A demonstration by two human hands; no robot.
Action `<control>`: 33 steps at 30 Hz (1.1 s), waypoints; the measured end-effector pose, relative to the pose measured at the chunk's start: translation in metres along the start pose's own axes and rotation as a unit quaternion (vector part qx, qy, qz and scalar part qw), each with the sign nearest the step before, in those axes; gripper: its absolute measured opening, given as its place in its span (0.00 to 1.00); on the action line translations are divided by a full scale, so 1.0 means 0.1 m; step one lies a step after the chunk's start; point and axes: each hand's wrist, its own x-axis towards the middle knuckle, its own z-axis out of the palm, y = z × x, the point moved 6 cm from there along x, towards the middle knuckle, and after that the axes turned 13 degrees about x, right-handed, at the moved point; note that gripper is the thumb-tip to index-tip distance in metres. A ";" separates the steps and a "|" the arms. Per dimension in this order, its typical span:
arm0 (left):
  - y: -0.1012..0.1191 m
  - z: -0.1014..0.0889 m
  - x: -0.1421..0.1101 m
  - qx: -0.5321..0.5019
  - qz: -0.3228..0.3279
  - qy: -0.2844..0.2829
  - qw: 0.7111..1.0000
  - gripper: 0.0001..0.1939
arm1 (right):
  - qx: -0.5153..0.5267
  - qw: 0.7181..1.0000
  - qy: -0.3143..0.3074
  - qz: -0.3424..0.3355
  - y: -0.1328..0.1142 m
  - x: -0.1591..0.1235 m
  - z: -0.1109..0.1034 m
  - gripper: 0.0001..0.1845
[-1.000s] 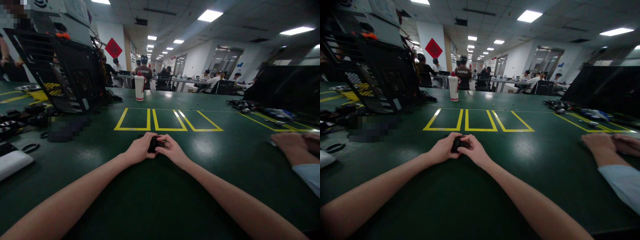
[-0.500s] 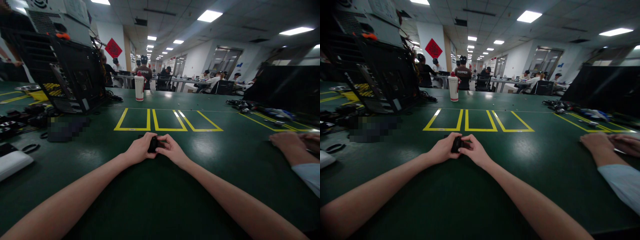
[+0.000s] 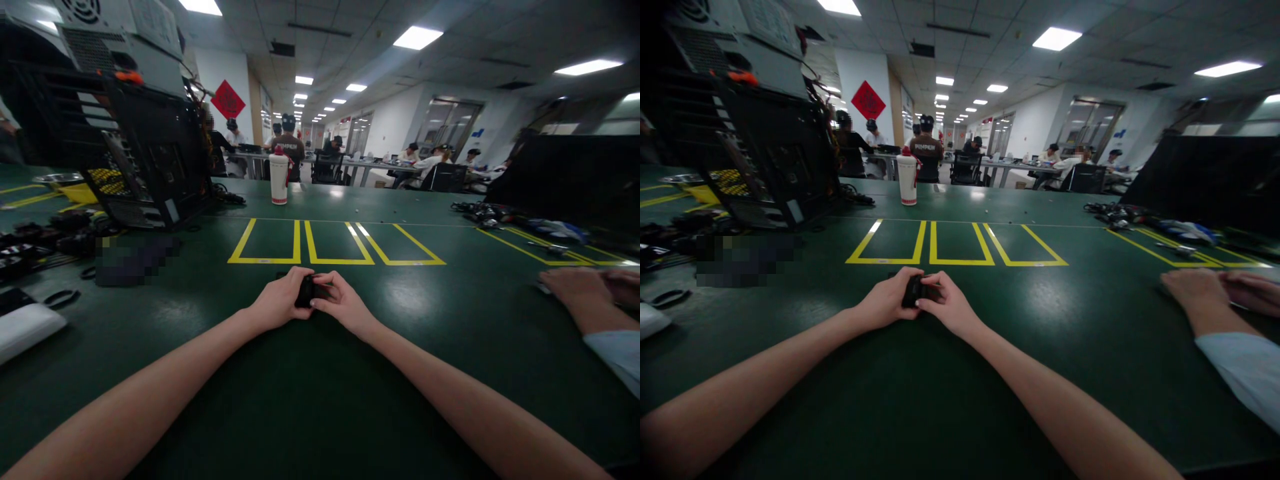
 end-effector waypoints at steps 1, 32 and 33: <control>0.00 0.00 0.00 0.001 0.000 0.002 1.000 0.33 | -0.006 1.000 0.004 -0.006 0.00 0.00 0.00 0.15; 0.02 -0.02 0.00 0.001 -0.002 -0.007 1.000 0.33 | 0.000 1.000 -0.001 -0.001 -0.02 0.00 0.01 0.16; 0.02 -0.02 0.01 0.000 -0.002 -0.007 1.000 0.32 | -0.008 1.000 0.001 0.000 -0.03 -0.01 0.01 0.14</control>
